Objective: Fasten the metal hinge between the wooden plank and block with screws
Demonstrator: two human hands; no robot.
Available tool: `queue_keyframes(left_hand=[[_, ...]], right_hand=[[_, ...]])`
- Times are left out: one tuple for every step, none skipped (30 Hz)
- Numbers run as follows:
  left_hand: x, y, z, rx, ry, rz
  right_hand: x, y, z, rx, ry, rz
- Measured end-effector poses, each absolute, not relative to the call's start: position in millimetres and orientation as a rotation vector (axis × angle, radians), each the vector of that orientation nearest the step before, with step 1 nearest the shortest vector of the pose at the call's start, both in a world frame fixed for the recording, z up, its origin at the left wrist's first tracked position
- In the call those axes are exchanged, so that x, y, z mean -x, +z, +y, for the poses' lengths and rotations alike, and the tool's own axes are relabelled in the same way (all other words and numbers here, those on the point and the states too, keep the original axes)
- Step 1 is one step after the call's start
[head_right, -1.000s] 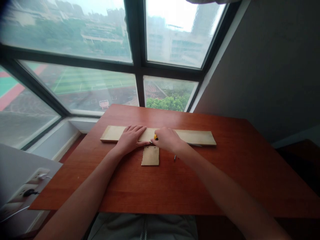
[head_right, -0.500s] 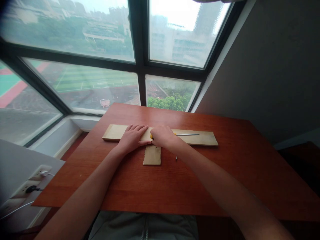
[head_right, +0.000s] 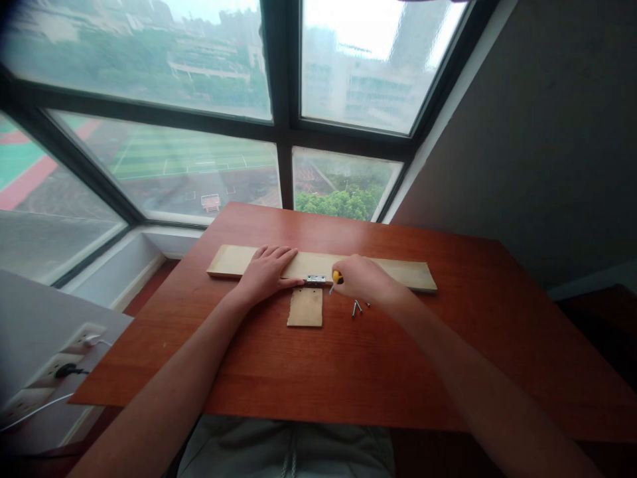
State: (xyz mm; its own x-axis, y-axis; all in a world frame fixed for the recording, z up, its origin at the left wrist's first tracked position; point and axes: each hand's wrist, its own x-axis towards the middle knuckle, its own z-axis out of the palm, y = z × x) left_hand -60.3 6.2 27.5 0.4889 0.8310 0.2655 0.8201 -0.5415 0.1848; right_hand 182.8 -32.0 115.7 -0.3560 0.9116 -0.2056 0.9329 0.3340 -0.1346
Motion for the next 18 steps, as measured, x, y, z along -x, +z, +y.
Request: queue_keyframes(left_hand=[[60.3, 27.6, 6.2, -2.681, 0.509, 1.487], [60.3, 27.5, 6.2, -2.682, 0.512, 1.485], [60.4, 27.4, 6.4, -2.684, 0.515, 1.483], [60.5, 27.1, 6.5, -2.686, 0.520, 1.483], [60.7, 26.8, 6.7, -2.688, 0.524, 1.484], [60.9, 26.4, 6.9, -2.690, 0.528, 1.484], [61.1, 26.1, 7.1, -2.692, 0.530, 1.483], [61.3, 25.8, 7.2, -2.693, 0.532, 1.483], [61.6, 25.5, 7.4, -2.694, 0.533, 1.482], [61.8, 25.2, 7.5, -2.696, 0.533, 1.481], [62.0, 25.0, 7.6, -2.697, 0.533, 1.481], [62.2, 24.8, 7.7, -2.697, 0.531, 1.480], [62.4, 24.5, 7.8, -2.697, 0.530, 1.481], [62.6, 24.3, 7.9, -2.696, 0.528, 1.482], [62.8, 24.1, 8.0, -2.695, 0.527, 1.483], [63.0, 23.9, 8.1, -2.693, 0.528, 1.484], [63.1, 23.7, 8.2, -2.692, 0.530, 1.484], [63.2, 23.5, 8.4, -2.691, 0.532, 1.483]], right_hand=[[-191.7, 111.3, -35.9, -1.739, -0.389, 2.473], [-200.2, 106.8, -39.5, -1.750, -0.420, 2.462], [-208.2, 102.5, -43.0, -1.766, -0.444, 2.454], [-215.5, 98.7, -46.1, -1.787, -0.462, 2.446], [-221.9, 95.5, -49.1, -1.806, -0.483, 2.439], [-227.5, 93.0, -51.8, -1.832, -0.495, 2.432], [-232.2, 91.1, -54.3, -1.854, -0.512, 2.427], [-236.1, 89.7, -56.6, -1.877, -0.527, 2.423], [-239.2, 88.8, -58.6, -1.899, -0.540, 2.420], [-241.5, 88.2, -60.4, -1.920, -0.553, 2.417], [-243.3, 87.6, -61.9, -1.938, -0.564, 2.415], [-244.4, 87.1, -63.0, -1.954, -0.575, 2.414], [-245.2, 86.4, -63.6, -1.967, -0.586, 2.414], [-245.6, 85.5, -63.9, -1.976, -0.596, 2.414], [-245.8, 84.3, -63.7, -1.984, -0.605, 2.415], [-245.9, 82.9, -63.0, -1.990, -0.612, 2.415], [-246.0, 81.2, -62.1, -1.994, -0.619, 2.415], [-246.1, 79.3, -61.0, -1.995, -0.625, 2.414]])
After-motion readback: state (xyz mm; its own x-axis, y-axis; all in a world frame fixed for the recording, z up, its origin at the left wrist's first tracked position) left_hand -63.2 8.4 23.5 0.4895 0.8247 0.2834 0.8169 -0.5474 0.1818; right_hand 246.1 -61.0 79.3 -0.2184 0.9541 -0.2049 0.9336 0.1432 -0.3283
